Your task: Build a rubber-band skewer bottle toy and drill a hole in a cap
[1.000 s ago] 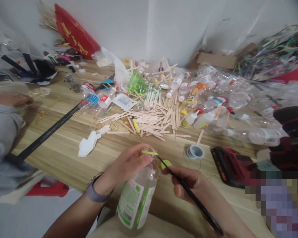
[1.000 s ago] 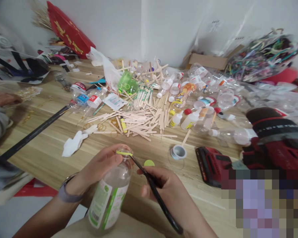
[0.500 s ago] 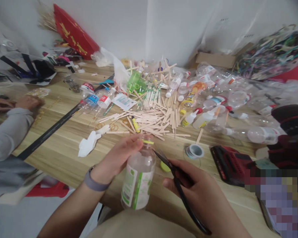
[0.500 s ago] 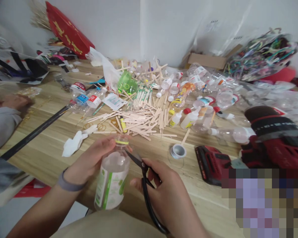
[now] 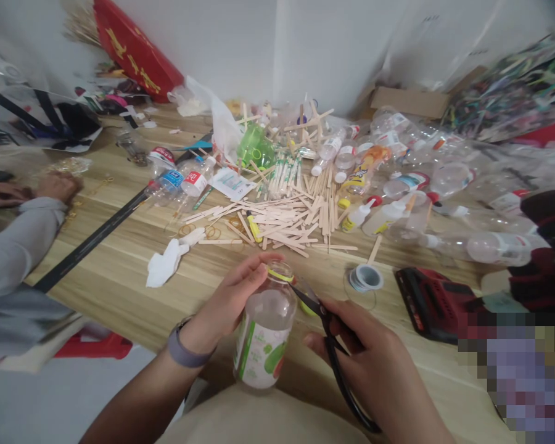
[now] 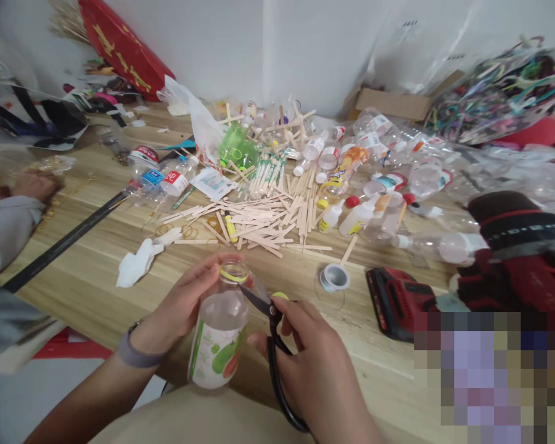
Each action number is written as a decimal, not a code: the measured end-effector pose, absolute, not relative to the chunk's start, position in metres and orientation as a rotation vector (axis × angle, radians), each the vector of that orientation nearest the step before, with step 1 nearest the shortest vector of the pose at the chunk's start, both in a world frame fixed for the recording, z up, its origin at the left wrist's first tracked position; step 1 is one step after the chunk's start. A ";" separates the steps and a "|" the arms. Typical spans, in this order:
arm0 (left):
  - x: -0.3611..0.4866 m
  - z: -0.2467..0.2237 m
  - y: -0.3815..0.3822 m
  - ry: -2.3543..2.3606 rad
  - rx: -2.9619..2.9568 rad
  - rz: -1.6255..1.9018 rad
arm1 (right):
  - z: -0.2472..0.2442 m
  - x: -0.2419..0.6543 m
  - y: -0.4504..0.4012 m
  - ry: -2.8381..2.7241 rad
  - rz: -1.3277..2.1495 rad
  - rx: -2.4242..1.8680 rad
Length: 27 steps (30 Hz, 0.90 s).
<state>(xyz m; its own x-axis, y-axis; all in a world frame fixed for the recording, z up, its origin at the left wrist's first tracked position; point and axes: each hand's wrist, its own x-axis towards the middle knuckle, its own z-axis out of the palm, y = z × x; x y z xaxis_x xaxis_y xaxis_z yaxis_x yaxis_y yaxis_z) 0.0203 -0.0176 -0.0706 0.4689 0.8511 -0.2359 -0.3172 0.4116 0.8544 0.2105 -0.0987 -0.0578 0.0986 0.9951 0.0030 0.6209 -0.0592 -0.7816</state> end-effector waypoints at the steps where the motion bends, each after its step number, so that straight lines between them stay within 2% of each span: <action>1: 0.021 -0.071 -0.018 0.753 0.839 0.833 | -0.059 0.210 -0.099 -1.599 0.738 -1.744; 7: 0.024 -0.073 -0.020 0.699 0.975 0.811 | -0.059 0.212 -0.103 -1.663 0.674 -1.747; 20: 0.021 -0.056 -0.023 0.905 1.232 0.719 | -0.057 0.224 -0.106 -1.854 0.493 -1.764; 24: 0.021 -0.053 -0.028 0.943 1.255 0.710 | -0.052 0.220 -0.104 -1.708 0.633 -1.757; 27: 0.023 -0.053 -0.030 0.962 1.239 0.707 | -0.048 0.218 -0.101 -1.558 0.877 -1.729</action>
